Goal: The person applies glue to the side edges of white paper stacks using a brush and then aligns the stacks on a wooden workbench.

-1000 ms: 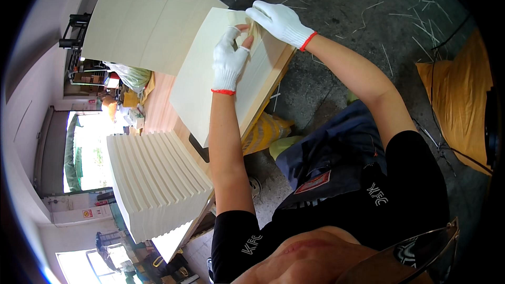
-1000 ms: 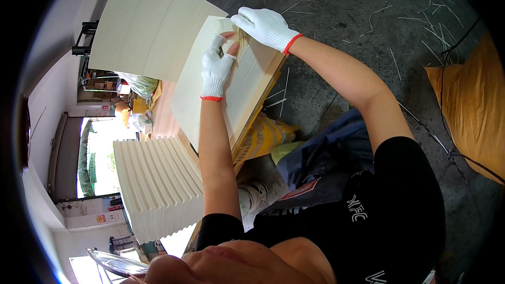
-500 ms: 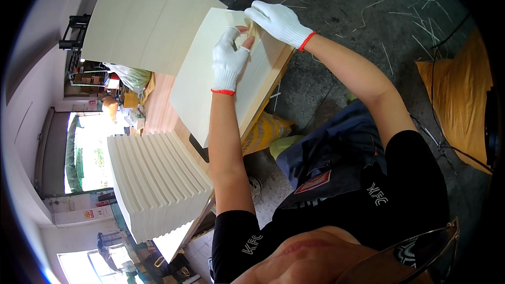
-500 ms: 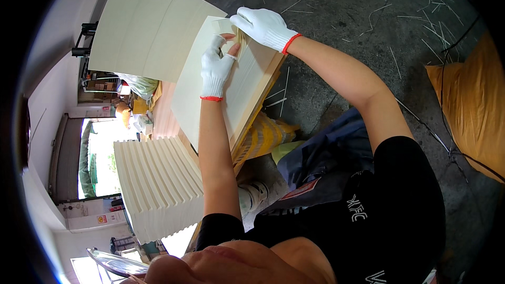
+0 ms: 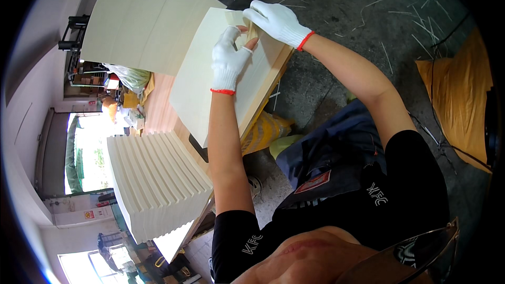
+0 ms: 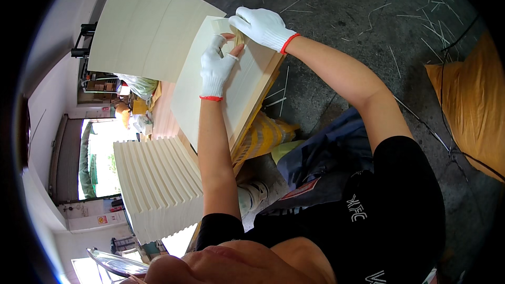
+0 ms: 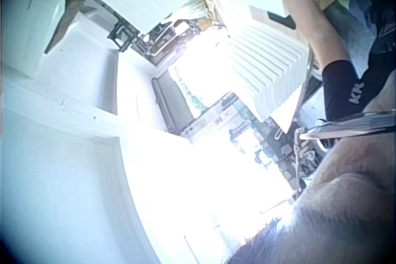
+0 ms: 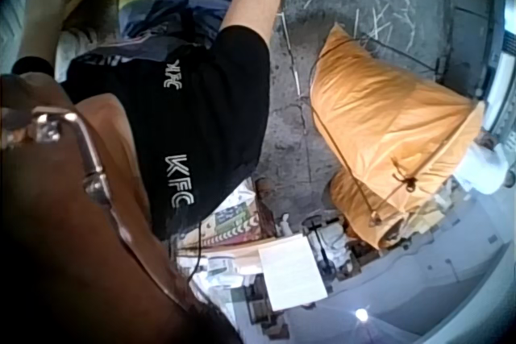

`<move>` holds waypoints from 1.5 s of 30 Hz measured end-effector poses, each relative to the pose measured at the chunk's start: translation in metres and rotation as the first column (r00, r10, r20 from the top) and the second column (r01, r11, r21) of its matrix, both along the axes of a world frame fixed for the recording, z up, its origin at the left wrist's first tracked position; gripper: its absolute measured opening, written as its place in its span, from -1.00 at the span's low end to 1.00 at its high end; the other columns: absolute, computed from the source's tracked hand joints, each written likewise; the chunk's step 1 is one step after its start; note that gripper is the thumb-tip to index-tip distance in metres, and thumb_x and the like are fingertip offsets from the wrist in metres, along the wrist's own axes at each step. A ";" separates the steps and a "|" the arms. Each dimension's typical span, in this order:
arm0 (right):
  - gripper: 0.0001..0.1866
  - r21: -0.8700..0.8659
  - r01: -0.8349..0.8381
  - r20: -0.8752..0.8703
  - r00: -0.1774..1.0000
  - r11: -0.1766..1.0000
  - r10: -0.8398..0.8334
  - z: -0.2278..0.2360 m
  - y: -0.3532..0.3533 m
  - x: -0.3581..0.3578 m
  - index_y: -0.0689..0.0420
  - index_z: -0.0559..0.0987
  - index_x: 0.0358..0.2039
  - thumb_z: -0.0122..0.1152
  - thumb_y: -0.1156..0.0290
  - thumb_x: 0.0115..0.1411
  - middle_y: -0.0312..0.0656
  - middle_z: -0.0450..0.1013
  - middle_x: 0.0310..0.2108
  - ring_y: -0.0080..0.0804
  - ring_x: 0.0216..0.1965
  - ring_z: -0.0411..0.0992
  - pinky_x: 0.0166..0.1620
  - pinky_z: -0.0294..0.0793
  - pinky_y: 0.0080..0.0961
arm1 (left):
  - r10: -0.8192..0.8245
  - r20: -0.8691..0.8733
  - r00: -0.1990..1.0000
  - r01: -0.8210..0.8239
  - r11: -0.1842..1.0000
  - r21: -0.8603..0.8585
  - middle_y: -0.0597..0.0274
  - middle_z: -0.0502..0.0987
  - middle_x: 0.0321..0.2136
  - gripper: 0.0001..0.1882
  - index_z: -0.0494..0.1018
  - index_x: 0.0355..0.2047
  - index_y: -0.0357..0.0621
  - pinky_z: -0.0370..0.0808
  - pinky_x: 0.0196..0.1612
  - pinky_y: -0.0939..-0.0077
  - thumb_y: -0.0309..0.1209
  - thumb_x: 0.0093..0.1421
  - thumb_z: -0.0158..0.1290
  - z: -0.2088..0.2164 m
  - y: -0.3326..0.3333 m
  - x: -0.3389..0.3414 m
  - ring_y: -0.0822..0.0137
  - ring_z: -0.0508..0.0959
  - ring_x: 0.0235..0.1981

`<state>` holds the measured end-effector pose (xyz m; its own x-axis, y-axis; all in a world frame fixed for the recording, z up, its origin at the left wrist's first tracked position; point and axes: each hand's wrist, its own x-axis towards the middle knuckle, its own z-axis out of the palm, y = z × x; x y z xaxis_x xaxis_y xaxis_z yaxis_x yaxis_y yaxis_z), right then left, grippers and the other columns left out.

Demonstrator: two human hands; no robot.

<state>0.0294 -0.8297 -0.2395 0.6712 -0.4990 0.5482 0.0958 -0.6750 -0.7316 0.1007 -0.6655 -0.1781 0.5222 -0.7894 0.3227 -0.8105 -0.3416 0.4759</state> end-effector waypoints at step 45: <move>-0.68 0.085 0.013 0.030 0.999 0.996 -0.016 -0.003 0.002 0.000 0.03 0.50 -0.27 -0.03 0.05 0.41 -0.11 0.51 -0.48 -0.09 -0.38 0.53 -0.32 0.41 -0.17 | -0.035 0.110 0.993 0.033 0.999 0.020 0.08 0.63 -0.17 -0.68 0.56 -0.10 -0.13 0.48 -0.04 0.39 -0.28 0.17 0.26 -0.003 0.000 0.003 0.22 0.60 -0.13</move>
<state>0.0293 -0.8276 -0.2429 0.6473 -0.5544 0.5232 0.1093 -0.6118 -0.7834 0.1039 -0.6656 -0.1812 0.4568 -0.8126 0.3619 -0.8689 -0.3205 0.3771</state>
